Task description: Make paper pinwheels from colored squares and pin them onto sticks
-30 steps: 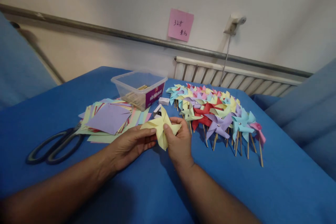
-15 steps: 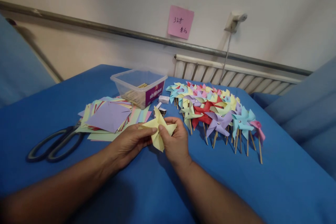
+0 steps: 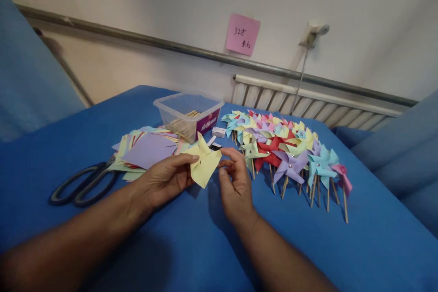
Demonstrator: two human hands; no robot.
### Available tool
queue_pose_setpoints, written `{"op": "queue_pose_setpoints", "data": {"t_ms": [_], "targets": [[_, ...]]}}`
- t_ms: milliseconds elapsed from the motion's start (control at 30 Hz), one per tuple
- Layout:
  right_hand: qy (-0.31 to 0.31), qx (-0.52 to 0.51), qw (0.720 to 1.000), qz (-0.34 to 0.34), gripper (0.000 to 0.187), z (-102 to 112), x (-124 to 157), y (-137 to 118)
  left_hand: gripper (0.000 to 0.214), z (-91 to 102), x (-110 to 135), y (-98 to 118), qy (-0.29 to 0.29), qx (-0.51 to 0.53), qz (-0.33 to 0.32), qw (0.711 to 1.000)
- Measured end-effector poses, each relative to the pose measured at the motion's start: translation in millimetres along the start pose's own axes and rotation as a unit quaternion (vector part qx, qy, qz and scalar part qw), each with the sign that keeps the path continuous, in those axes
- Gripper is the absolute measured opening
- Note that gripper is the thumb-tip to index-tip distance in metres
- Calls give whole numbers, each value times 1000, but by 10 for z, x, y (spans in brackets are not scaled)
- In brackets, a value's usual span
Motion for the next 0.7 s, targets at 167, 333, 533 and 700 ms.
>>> {"op": "queue_pose_setpoints", "data": {"t_ms": [167, 333, 533, 700], "targets": [[-53, 80, 992, 78, 45, 17, -5, -127, 27, -12, 34, 3, -15, 5, 9, 1000], [-88, 136, 978, 130, 35, 32, -16, -156, 26, -11, 30, -14, -38, -8, 21, 999], [-112, 151, 972, 138, 18, 30, -29, -102, 28, -39, 48, -20, -28, -30, 16, 999], [-79, 127, 982, 113, 1, 41, -51, -64, 23, -23, 40, -41, -6, -54, -8, 998]]}}
Point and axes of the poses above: each hand's wrist, its own x-axis away from the middle knuckle, its own z-axis out of the back of the hand, y = z × x, the point moved 4 cm from there along -x, towards the middle knuckle, and after that the axes turned 14 degrees about z, right-handed, at the moved point
